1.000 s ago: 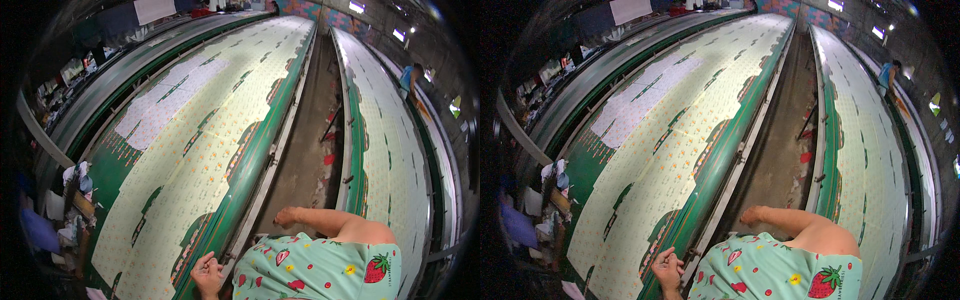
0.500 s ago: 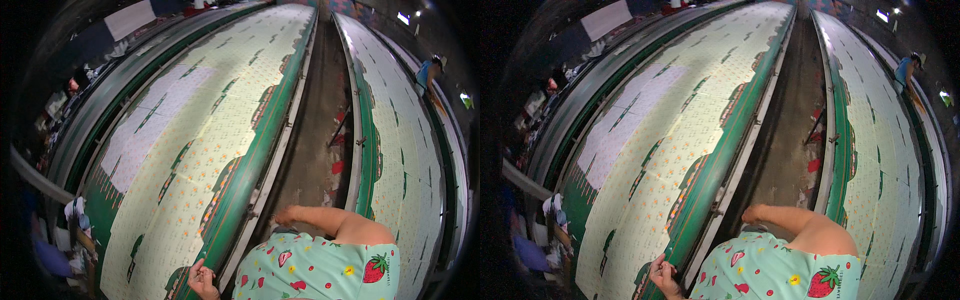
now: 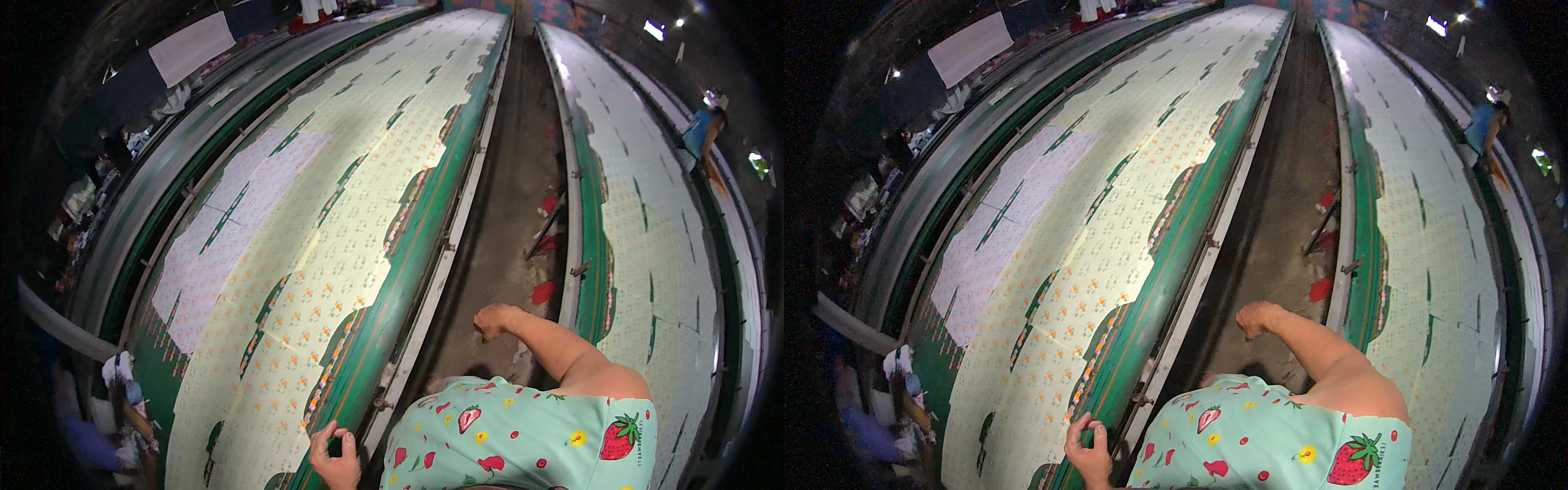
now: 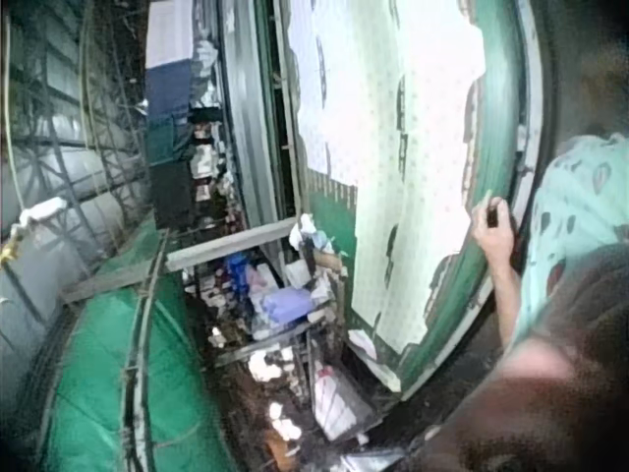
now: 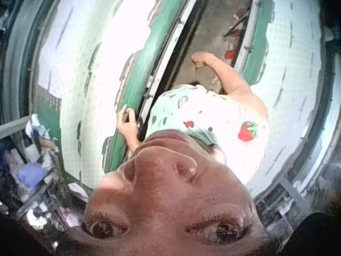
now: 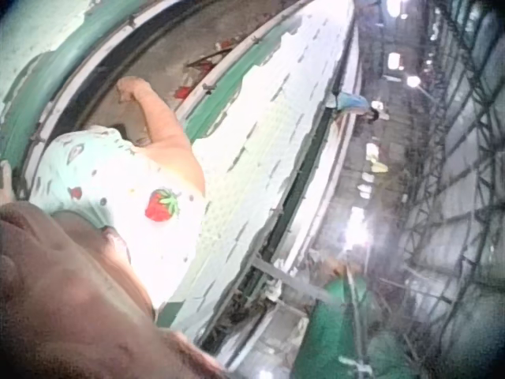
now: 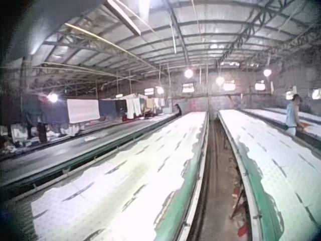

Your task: The person uses a squeegee to pull pink ink across a screen-printing frame, depositing dots onto a moving conveyor belt. The person walks along the belt, briefly adjusts the printed material, and repeats the printing process on a new section.

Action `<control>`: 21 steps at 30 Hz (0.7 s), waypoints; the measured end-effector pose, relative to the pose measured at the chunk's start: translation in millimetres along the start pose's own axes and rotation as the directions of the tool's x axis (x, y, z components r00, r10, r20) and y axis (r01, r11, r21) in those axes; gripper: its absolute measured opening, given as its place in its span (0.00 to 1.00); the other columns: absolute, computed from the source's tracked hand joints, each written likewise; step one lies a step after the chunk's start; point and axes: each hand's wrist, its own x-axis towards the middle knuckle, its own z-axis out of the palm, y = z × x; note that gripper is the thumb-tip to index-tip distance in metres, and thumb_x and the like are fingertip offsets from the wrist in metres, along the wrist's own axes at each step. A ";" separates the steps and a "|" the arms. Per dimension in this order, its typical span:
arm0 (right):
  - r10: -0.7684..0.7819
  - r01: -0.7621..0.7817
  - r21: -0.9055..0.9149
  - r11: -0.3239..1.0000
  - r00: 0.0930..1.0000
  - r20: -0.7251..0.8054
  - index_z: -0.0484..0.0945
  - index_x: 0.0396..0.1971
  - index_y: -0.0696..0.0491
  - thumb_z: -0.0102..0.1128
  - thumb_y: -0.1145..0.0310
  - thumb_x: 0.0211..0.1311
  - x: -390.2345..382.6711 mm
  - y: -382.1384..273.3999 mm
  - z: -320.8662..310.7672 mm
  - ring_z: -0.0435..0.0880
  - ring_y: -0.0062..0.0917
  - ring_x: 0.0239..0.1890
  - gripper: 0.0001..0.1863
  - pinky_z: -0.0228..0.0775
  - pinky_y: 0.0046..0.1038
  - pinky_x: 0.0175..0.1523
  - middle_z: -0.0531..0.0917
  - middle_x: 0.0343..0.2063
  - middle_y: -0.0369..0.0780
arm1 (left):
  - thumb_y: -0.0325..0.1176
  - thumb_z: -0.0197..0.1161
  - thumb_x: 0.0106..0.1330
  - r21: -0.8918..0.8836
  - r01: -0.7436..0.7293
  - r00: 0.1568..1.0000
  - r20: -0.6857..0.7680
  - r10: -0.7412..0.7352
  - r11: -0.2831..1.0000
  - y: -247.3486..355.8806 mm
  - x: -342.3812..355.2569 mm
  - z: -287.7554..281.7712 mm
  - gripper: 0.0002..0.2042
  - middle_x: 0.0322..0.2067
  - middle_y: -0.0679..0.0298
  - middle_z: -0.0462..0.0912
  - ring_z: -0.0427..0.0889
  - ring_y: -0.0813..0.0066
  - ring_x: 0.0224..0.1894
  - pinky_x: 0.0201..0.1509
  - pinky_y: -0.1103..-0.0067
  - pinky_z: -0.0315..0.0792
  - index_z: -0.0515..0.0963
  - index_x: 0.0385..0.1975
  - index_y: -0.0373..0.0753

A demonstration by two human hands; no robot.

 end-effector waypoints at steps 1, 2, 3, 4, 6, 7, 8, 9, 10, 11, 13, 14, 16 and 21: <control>0.019 -0.020 -0.014 1.000 0.999 -0.038 0.92 0.44 0.59 0.71 0.63 0.60 -13.4 5.2 -11.0 0.94 0.49 0.49 0.18 0.86 0.50 0.54 0.93 0.44 0.53 | 0.25 0.73 0.69 -0.026 0.004 1.000 -0.015 -0.004 1.000 -11.2 1.2 4.7 0.17 0.40 0.56 0.89 0.86 0.68 0.44 0.57 0.68 0.80 0.85 0.55 0.26; 0.037 -0.040 -0.032 0.999 0.996 -0.077 0.92 0.45 0.59 0.70 0.63 0.61 -23.3 13.1 -21.9 0.94 0.49 0.49 0.18 0.86 0.50 0.54 0.93 0.44 0.54 | 0.25 0.73 0.69 -0.055 0.008 0.999 -0.032 -0.010 0.998 -17.8 5.3 10.9 0.17 0.40 0.56 0.89 0.86 0.68 0.44 0.57 0.68 0.80 0.85 0.56 0.26; 0.040 -0.043 -0.036 0.998 0.997 -0.063 0.91 0.44 0.59 0.70 0.63 0.61 -23.8 27.3 -22.8 0.94 0.50 0.50 0.18 0.86 0.50 0.54 0.93 0.44 0.54 | 0.25 0.73 0.70 -0.069 -0.021 1.000 -0.023 0.020 0.997 -22.3 9.3 15.0 0.17 0.40 0.56 0.89 0.86 0.69 0.44 0.56 0.69 0.80 0.85 0.56 0.25; 0.049 -0.051 -0.042 0.998 0.997 -0.054 0.91 0.44 0.59 0.69 0.63 0.62 -21.9 43.6 -22.2 0.93 0.50 0.50 0.17 0.85 0.51 0.55 0.93 0.45 0.54 | 0.25 0.73 0.70 -0.105 0.003 0.999 -0.039 -0.007 0.994 -26.6 14.1 24.6 0.17 0.40 0.56 0.89 0.86 0.69 0.44 0.56 0.69 0.80 0.84 0.56 0.24; 0.085 -0.088 -0.057 0.995 0.995 -0.056 0.91 0.44 0.60 0.68 0.64 0.62 -23.4 67.3 -31.1 0.93 0.51 0.50 0.17 0.85 0.52 0.55 0.93 0.45 0.54 | 0.26 0.72 0.71 -0.151 0.068 0.994 -0.069 -0.079 0.986 -28.5 19.7 40.3 0.17 0.40 0.55 0.89 0.86 0.70 0.44 0.56 0.68 0.80 0.84 0.56 0.24; 0.118 -0.122 -0.063 0.990 0.991 -0.069 0.91 0.43 0.61 0.67 0.65 0.63 -23.0 73.5 -36.3 0.93 0.52 0.50 0.16 0.85 0.52 0.55 0.93 0.45 0.55 | 0.29 0.75 0.72 -0.009 0.031 0.999 -0.042 -0.032 0.999 -7.5 21.9 38.1 0.15 0.57 0.47 0.87 0.90 0.61 0.42 0.47 0.72 0.86 0.89 0.57 0.36; 0.135 -0.140 -0.060 0.988 0.987 -0.082 0.90 0.42 0.61 0.66 0.66 0.63 -18.1 72.0 -41.2 0.93 0.52 0.50 0.16 0.85 0.52 0.55 0.93 0.45 0.55 | 0.29 0.75 0.72 0.003 0.010 0.999 -0.047 -0.010 1.000 6.6 25.8 39.1 0.15 0.53 0.48 0.88 0.90 0.61 0.41 0.46 0.71 0.86 0.89 0.56 0.35; 0.104 -0.114 -0.091 0.989 0.989 -0.106 0.90 0.43 0.61 0.66 0.65 0.63 -13.3 73.7 -48.9 0.93 0.53 0.50 0.16 0.85 0.52 0.55 0.93 0.45 0.54 | 0.28 0.75 0.72 0.012 -0.011 0.999 -0.051 0.012 1.000 19.2 30.3 43.7 0.15 0.49 0.48 0.89 0.90 0.62 0.40 0.46 0.70 0.86 0.89 0.56 0.33; 0.067 -0.082 -0.117 0.990 0.990 -0.127 0.90 0.43 0.60 0.66 0.64 0.62 -5.6 73.5 -54.9 0.92 0.54 0.50 0.17 0.85 0.52 0.54 0.93 0.45 0.53 | 0.28 0.75 0.72 0.030 -0.032 0.998 -0.051 0.033 0.999 26.5 33.5 47.9 0.15 0.45 0.49 0.91 0.90 0.63 0.40 0.46 0.70 0.86 0.89 0.55 0.32; 0.032 -0.053 -0.144 0.988 0.988 -0.148 0.90 0.43 0.60 0.66 0.63 0.62 1.3 74.5 -61.5 0.92 0.55 0.50 0.17 0.85 0.52 0.53 0.93 0.45 0.52 | 0.29 0.74 0.72 0.048 -0.028 0.999 -0.036 0.030 0.998 30.0 36.9 54.2 0.15 0.44 0.49 0.91 0.89 0.64 0.40 0.46 0.69 0.85 0.89 0.56 0.31; -0.050 0.036 -0.116 0.993 0.991 -0.123 0.90 0.43 0.61 0.68 0.63 0.61 13.1 75.8 -77.0 0.92 0.54 0.48 0.18 0.85 0.53 0.52 0.93 0.43 0.54 | 0.29 0.74 0.72 0.038 -0.016 1.000 -0.019 0.017 0.999 28.7 47.5 71.2 0.16 0.44 0.49 0.91 0.89 0.64 0.40 0.46 0.70 0.85 0.88 0.56 0.31; -0.090 0.078 -0.104 0.991 0.990 -0.109 0.90 0.42 0.61 0.68 0.63 0.60 16.9 83.0 -84.8 0.93 0.54 0.47 0.18 0.85 0.53 0.51 0.92 0.42 0.55 | 0.29 0.75 0.73 0.029 -0.009 1.000 -0.012 0.009 1.000 30.3 54.6 81.9 0.16 0.45 0.49 0.91 0.89 0.64 0.40 0.47 0.70 0.85 0.88 0.57 0.30; -0.105 0.096 -0.092 0.991 0.990 -0.095 0.91 0.42 0.56 0.66 0.66 0.60 20.5 132.9 -113.0 0.93 0.53 0.46 0.14 0.85 0.52 0.51 0.92 0.40 0.54 | 0.29 0.73 0.75 0.024 0.045 0.999 0.010 -0.045 0.999 36.2 68.4 101.4 0.16 0.46 0.53 0.90 0.88 0.65 0.43 0.49 0.70 0.84 0.87 0.58 0.29; -0.040 0.202 0.046 0.978 0.404 -0.914 0.90 0.35 0.51 0.73 0.64 0.62 -75.7 278.0 -308.1 0.90 0.43 0.37 0.07 0.83 0.42 0.45 0.90 0.32 0.46 | 0.28 0.72 0.75 -0.110 0.170 0.969 -0.160 -0.186 0.979 60.0 107.2 184.4 0.16 0.44 0.55 0.89 0.86 0.69 0.46 0.54 0.70 0.82 0.85 0.57 0.25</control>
